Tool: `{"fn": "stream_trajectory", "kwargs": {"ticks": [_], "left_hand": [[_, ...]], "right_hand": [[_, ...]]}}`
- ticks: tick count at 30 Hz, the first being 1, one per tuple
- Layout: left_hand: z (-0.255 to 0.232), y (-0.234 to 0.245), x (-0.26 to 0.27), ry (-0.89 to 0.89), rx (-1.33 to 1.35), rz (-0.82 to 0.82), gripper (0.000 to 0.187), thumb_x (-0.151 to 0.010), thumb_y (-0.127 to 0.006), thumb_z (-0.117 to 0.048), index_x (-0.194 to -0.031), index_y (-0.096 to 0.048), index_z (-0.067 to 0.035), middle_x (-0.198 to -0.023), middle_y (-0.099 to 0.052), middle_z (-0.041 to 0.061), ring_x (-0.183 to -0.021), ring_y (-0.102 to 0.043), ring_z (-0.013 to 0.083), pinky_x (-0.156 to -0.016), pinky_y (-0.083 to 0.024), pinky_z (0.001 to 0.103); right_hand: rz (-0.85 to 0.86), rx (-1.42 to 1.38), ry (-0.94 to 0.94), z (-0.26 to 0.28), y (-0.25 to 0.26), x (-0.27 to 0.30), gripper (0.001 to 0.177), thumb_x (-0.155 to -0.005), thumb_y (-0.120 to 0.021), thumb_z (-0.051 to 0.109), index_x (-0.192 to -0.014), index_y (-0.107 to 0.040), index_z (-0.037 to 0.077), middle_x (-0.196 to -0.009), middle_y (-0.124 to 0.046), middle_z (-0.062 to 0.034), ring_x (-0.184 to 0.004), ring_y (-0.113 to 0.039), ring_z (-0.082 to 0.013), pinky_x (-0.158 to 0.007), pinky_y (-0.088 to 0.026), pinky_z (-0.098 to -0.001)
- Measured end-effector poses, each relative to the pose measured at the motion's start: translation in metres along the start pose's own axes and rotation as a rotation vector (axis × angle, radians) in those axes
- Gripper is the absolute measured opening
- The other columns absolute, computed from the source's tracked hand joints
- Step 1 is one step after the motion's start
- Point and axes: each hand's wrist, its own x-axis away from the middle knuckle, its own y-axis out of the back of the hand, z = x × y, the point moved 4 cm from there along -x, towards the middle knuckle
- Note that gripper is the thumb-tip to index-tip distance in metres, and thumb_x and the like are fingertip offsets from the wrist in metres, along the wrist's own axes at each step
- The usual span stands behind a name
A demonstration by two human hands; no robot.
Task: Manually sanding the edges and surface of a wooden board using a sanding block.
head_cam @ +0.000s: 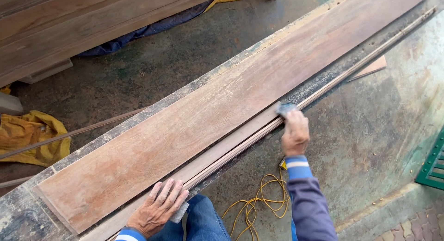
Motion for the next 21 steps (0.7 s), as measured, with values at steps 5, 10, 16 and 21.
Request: {"fn": "stream_trajectory", "kwargs": {"ticks": [5, 10, 16, 21], "left_hand": [[0.003, -0.005, 0.0, -0.001, -0.001, -0.002, 0.06, -0.097, -0.039, -0.025, -0.154, -0.035, -0.008, -0.157, -0.038, 0.017, -0.144, -0.036, 0.0359, -0.12, -0.022, 0.054], [0.0, -0.003, 0.004, -0.02, -0.013, -0.012, 0.06, -0.096, -0.04, -0.024, -0.154, -0.036, -0.007, -0.157, -0.039, 0.018, -0.144, -0.036, 0.0366, -0.12, -0.022, 0.054], [0.003, -0.004, 0.001, -0.013, -0.008, -0.009, 0.061, -0.096, -0.041, -0.025, -0.154, -0.035, -0.006, -0.156, -0.039, 0.018, -0.143, -0.036, 0.0368, -0.119, -0.022, 0.054], [0.001, -0.008, 0.002, -0.002, 0.031, -0.002, 0.06, -0.097, -0.039, -0.026, -0.154, -0.034, -0.008, -0.156, -0.039, 0.018, -0.143, -0.036, 0.0366, -0.12, -0.022, 0.054]], "right_hand": [[0.025, 0.014, -0.142, -0.011, -0.009, 0.006, 0.027, -0.104, -0.065, 0.009, -0.13, -0.069, 0.006, -0.138, -0.064, -0.0188, -0.13, -0.061, -0.0343, -0.115, -0.049, -0.0488], [0.027, -0.027, -0.088, -0.019, 0.0, 0.005, 0.026, -0.102, -0.063, 0.01, -0.127, -0.07, 0.007, -0.139, -0.066, -0.0154, -0.131, -0.063, -0.0322, -0.118, -0.047, -0.0516], [0.041, 0.037, -0.104, -0.009, -0.001, 0.018, 0.03, -0.101, -0.063, 0.013, -0.129, -0.069, 0.005, -0.137, -0.066, -0.0191, -0.13, -0.062, -0.0345, -0.116, -0.044, -0.0537], [0.078, -0.013, -0.203, -0.03, -0.004, 0.004, 0.024, -0.107, -0.06, 0.009, -0.13, -0.067, 0.005, -0.136, -0.067, -0.0197, -0.129, -0.064, -0.0349, -0.117, -0.049, -0.0491]]}}
